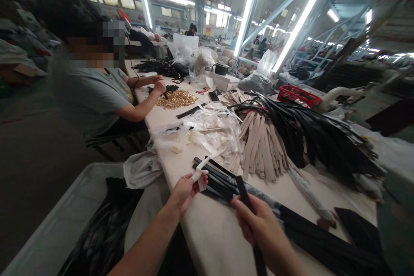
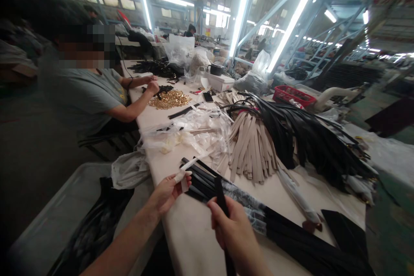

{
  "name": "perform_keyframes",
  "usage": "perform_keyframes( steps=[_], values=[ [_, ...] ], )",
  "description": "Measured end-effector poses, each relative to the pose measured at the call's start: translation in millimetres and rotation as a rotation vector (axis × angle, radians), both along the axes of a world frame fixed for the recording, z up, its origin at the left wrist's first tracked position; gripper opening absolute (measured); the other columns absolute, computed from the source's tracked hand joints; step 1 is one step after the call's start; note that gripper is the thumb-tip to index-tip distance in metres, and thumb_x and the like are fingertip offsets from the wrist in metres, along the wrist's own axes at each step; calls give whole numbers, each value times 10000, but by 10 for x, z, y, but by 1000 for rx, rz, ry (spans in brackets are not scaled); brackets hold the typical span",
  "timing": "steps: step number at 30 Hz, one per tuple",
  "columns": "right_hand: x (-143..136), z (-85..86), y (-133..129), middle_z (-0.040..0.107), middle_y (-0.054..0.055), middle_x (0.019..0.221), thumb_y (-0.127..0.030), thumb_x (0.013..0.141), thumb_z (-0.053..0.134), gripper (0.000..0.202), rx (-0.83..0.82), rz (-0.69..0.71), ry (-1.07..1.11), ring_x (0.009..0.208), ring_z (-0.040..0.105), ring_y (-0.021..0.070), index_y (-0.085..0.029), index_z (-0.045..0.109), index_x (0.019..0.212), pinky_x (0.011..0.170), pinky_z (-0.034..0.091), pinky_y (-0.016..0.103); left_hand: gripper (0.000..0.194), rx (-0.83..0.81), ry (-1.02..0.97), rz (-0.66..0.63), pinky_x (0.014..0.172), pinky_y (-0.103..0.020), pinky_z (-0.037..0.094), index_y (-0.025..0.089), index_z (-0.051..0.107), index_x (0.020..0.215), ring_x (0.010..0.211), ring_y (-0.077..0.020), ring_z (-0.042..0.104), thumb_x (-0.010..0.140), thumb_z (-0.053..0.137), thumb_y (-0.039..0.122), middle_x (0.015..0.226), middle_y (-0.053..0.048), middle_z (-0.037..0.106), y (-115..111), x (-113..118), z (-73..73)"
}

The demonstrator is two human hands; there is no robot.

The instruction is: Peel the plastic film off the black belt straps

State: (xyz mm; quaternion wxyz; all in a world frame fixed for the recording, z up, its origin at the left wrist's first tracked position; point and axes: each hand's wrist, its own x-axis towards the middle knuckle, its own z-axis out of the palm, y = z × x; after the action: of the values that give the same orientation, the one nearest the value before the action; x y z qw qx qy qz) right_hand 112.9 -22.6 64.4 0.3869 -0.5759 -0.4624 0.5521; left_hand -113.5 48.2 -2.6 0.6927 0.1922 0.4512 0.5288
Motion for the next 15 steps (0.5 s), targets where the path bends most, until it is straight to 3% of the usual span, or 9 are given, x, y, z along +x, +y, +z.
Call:
perform_keyframes(
  steps=[1,3,6,10,15],
  values=[
    [-141,-115,37,685,49,694,-564,801,707,393,5,-4,-34,564,638,209,-195,716,933,473,501,310,238,-13,-60,-1,757,-276,537,98,761,941,778,-182,696,800,755,290,876,-121,755,-52,124,-13],
    [-372,-338,131,729,77,824,-542,790,713,394,71,-52,-83,747,686,254,-183,727,952,660,540,359,242,-18,-120,-8,789,-285,541,105,764,949,848,-203,706,810,752,302,911,-124,762,-152,324,-44],
    [-510,-567,200,742,86,904,-515,808,690,355,140,-79,-126,886,670,281,-177,741,907,834,494,388,275,-20,-143,-27,763,-286,539,107,763,965,861,-216,706,808,753,332,924,-123,764,-261,492,-85],
    [-411,-670,118,687,52,695,-559,809,655,399,129,-96,-122,679,618,230,-177,715,710,647,462,322,301,-9,-138,-34,708,-289,532,96,748,986,845,-217,694,848,698,359,966,-139,752,-327,545,-127],
    [-275,-719,1,622,30,585,-596,803,641,444,70,-158,-101,550,551,189,-176,719,681,517,396,283,300,10,-236,-85,731,-312,526,132,702,1106,818,-198,676,829,700,247,957,-112,733,-345,565,-153]
  ],
)
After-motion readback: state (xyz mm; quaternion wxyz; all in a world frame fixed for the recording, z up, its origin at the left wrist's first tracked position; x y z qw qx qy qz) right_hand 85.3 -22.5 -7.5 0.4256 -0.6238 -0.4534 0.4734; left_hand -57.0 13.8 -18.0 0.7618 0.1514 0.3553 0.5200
